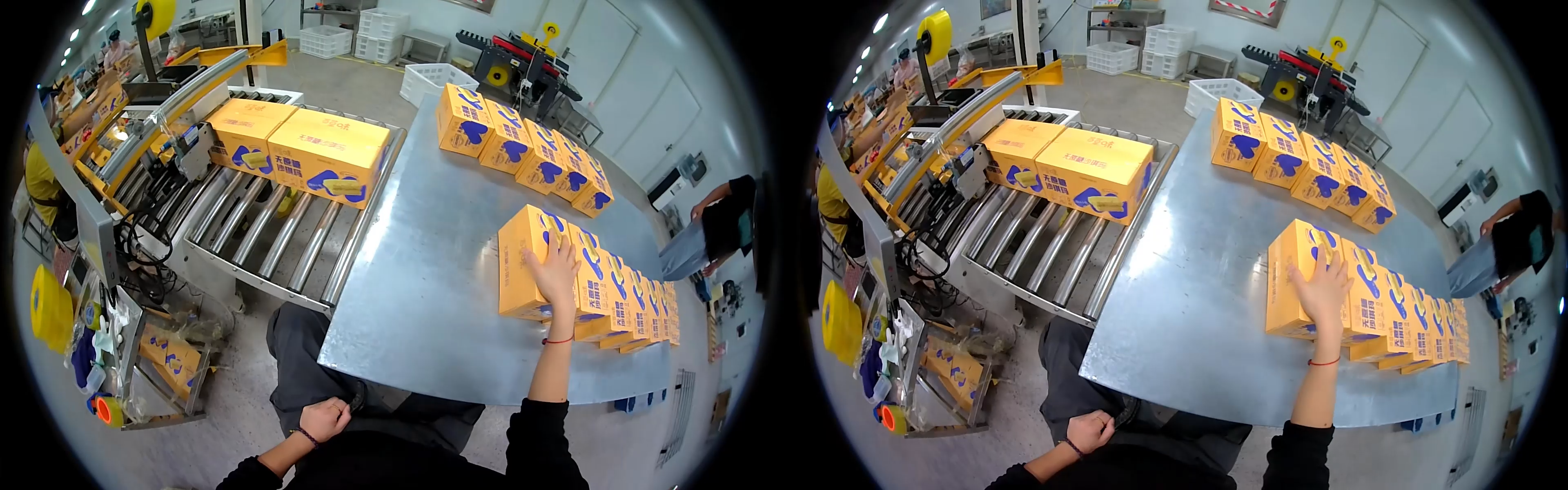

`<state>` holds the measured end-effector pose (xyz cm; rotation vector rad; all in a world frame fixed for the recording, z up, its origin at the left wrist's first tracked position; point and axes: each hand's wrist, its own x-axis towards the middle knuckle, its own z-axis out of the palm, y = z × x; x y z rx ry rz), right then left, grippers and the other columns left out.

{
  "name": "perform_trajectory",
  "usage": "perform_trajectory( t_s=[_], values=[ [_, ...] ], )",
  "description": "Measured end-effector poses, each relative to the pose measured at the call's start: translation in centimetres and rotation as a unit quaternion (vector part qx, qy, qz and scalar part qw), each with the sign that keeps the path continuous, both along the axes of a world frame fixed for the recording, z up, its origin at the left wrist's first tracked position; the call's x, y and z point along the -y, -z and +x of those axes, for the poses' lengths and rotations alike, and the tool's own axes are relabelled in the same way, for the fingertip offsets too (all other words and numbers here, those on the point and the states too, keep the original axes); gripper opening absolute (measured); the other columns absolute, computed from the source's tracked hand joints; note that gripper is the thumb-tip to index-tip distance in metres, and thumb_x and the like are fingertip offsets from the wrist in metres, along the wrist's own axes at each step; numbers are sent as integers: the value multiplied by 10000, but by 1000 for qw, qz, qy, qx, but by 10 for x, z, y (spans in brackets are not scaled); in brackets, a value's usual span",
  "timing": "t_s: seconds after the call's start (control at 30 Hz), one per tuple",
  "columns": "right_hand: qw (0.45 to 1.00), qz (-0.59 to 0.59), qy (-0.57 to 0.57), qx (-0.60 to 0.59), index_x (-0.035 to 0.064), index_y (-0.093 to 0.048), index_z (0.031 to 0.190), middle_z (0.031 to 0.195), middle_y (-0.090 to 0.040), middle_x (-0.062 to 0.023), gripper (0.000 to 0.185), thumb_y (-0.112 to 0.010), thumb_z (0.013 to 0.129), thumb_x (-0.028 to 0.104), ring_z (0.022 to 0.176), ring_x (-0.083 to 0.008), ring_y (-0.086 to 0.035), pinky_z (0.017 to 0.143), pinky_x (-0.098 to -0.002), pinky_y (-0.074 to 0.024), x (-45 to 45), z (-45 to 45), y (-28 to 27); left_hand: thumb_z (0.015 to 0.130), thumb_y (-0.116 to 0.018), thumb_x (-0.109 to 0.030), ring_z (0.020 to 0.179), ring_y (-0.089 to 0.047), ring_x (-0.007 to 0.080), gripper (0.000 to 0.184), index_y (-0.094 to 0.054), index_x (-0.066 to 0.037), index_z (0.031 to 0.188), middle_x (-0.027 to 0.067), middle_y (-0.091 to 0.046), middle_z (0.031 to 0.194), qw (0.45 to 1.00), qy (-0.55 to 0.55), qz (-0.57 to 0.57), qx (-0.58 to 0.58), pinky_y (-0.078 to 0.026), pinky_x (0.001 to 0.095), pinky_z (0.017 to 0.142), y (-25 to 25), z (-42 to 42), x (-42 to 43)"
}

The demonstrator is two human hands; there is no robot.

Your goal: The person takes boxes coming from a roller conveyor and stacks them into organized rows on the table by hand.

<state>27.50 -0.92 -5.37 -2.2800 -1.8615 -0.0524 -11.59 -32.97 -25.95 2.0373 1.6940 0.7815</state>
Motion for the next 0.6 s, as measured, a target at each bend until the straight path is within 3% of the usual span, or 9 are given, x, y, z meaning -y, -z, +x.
perform_trajectory(
  t_s=[0.2,0.27,0.33,0.47,0.53,0.57,0.6],
  values=[
    [998,-41,-39,40,43,-415,1511,1571,-314,-309,750,-641,924,453,1474,-488,-246,1194,-631,-167,-24,-31,-20,871,-713,-206,635,-671,270,138,-682,-115,772,48,-677,765,999,-4,-14,46,-536,367,569,4,-1,-4],
    [977,83,-190,-42,20,-487,1449,1533,-383,-294,643,-652,938,375,1455,-450,-304,1199,-607,-182,-47,-65,-25,874,-715,-216,639,-675,270,148,-691,-114,770,45,-687,773,998,4,-16,52,-540,367,575,4,-1,-6],
    [952,121,-276,-44,15,-518,1428,1530,-414,-257,615,-600,970,417,1467,-398,-318,1203,-592,-183,-77,-106,-31,862,-728,-207,653,-682,230,130,-681,-116,783,17,-678,772,998,10,12,60,-543,342,575,5,-4,-6],
    [945,123,-301,-42,25,-521,1429,1513,-458,-213,678,-565,970,522,1462,-359,-352,1204,-597,-172,-153,-177,-13,864,-727,-205,637,-673,232,143,-663,-115,773,16,-661,749,998,9,28,53,-537,341,561,6,-4,-6],
    [963,-26,-246,-107,23,-543,1392,1455,-514,-222,702,-593,943,561,1396,-372,-433,1176,-595,-216,-171,-197,-17,869,-720,-205,627,-666,239,149,-649,-117,772,23,-640,726,1000,-6,24,15,-536,345,560,6,-3,-5],
    [967,-23,-232,-106,23,-543,1392,1455,-514,-222,702,-593,943,561,1396,-372,-433,1176,-595,-216,-167,-194,-18,875,-711,-205,621,-658,248,148,-644,-117,778,36,-623,713,999,-9,26,18,-531,352,554,8,-3,-5],
    [968,-5,-235,-92,20,-564,1340,1376,-554,-220,688,-649,908,549,1315,-378,-482,1127,-576,-285,-158,-188,-23,875,-711,-205,621,-658,248,148,-644,-117,778,36,-623,713,999,9,26,19,-531,352,554,8,-3,-5]
  ],
)
